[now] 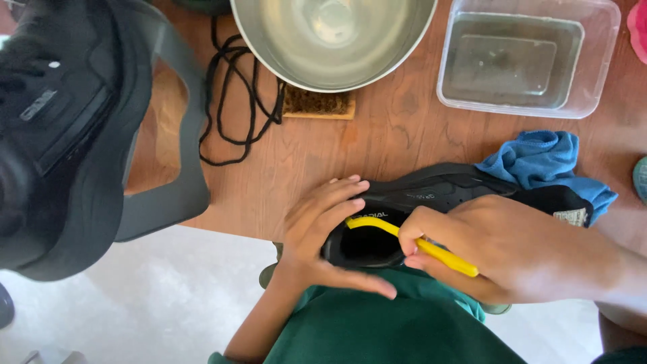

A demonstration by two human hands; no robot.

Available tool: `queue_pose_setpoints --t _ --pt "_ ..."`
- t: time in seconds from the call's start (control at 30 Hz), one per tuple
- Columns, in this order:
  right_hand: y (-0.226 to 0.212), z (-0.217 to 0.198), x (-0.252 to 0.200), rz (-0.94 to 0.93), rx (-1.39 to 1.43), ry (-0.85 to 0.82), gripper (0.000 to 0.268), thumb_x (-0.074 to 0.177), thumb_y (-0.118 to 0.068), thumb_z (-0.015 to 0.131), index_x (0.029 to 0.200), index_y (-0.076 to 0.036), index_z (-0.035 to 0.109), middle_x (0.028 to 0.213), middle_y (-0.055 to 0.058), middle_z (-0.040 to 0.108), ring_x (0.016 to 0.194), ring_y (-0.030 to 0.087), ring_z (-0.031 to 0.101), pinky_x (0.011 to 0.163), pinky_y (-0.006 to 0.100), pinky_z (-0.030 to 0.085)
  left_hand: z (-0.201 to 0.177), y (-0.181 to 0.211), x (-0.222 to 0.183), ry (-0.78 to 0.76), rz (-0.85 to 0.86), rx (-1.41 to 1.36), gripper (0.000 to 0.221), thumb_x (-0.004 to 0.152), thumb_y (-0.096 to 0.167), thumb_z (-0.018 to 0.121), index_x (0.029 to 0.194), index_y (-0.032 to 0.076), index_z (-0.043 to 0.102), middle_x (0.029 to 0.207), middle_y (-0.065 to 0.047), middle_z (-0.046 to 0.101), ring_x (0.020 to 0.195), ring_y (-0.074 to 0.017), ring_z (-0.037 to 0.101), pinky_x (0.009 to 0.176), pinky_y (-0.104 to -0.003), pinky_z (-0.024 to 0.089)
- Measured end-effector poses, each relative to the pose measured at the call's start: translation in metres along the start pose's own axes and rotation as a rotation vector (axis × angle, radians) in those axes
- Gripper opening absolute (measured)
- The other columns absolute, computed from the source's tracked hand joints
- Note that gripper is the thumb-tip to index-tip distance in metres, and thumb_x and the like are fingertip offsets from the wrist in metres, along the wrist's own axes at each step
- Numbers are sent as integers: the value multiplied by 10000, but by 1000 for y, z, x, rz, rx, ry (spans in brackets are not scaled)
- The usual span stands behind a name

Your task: Cleaning and polishing the surface of a black shoe using a brush, soapy water, and a cloth.

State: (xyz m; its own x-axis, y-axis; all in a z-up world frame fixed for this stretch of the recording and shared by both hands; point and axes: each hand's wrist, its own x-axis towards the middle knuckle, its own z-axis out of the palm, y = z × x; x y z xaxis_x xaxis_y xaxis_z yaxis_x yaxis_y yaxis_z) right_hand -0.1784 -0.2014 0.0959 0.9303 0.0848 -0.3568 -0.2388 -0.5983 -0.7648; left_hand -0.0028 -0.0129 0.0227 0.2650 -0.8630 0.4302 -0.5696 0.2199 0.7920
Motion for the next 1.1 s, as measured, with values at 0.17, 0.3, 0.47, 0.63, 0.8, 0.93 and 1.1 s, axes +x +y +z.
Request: queue_pose_setpoints --t 0.17,0.3,0.47,0.63,0.8,0.93,1.1 --pt "-11 12 7 -202 -15 150 182 990 -345 670 1025 -204 559 574 -9 620 382 271 549 411 362 438 10 -11 -3 85 74 30 1007 582 742 834 1218 -3 601 1221 -218 718 1139 -334 757 1048 -467 602" --pt "-26 10 7 -518 121 171 123 1044 -182 539 949 -105 543 695 37 540 421 292 378 452 398 330 11 -13 -2 83 79 12 980 591 748 802 1180 -13 613 1184 -219 730 1098 -342 772 983 -452 615" --pt "-17 7 18 -375 145 106 108 1028 -233 530 942 -179 567 723 -38 625 493 237 520 475 346 413 16 -11 0 155 108 51 1008 549 776 804 1136 -24 633 1125 -199 745 1051 -317 782 976 -444 624" --pt "-18 -4 9 -449 116 126 365 1049 -427 447 1132 -118 622 741 34 566 514 278 502 478 389 411 11 -9 0 112 74 76 1056 498 793 828 1156 -11 636 1167 -167 744 1098 -287 770 1026 -437 603" --pt "-8 2 17 -368 -231 323 510 935 -523 609 1298 -173 685 752 -30 506 486 189 427 438 320 343 12 -9 3 173 105 120 1036 522 823 770 1130 -6 651 1111 -171 761 1034 -301 792 970 -432 628" --pt "-11 -17 5 -443 -42 337 412 943 -417 617 1123 -62 722 821 17 689 516 173 593 449 320 446 12 -9 2 172 107 94 1034 513 804 804 1134 -7 646 1098 -166 765 1034 -290 791 966 -430 627" --pt "-18 -15 17 -414 -52 356 303 896 -243 772 1144 -83 705 908 -2 779 646 146 723 479 292 543 10 -7 2 164 84 101 1069 531 794 796 1170 -49 642 1124 -169 763 1056 -291 791 981 -425 633"
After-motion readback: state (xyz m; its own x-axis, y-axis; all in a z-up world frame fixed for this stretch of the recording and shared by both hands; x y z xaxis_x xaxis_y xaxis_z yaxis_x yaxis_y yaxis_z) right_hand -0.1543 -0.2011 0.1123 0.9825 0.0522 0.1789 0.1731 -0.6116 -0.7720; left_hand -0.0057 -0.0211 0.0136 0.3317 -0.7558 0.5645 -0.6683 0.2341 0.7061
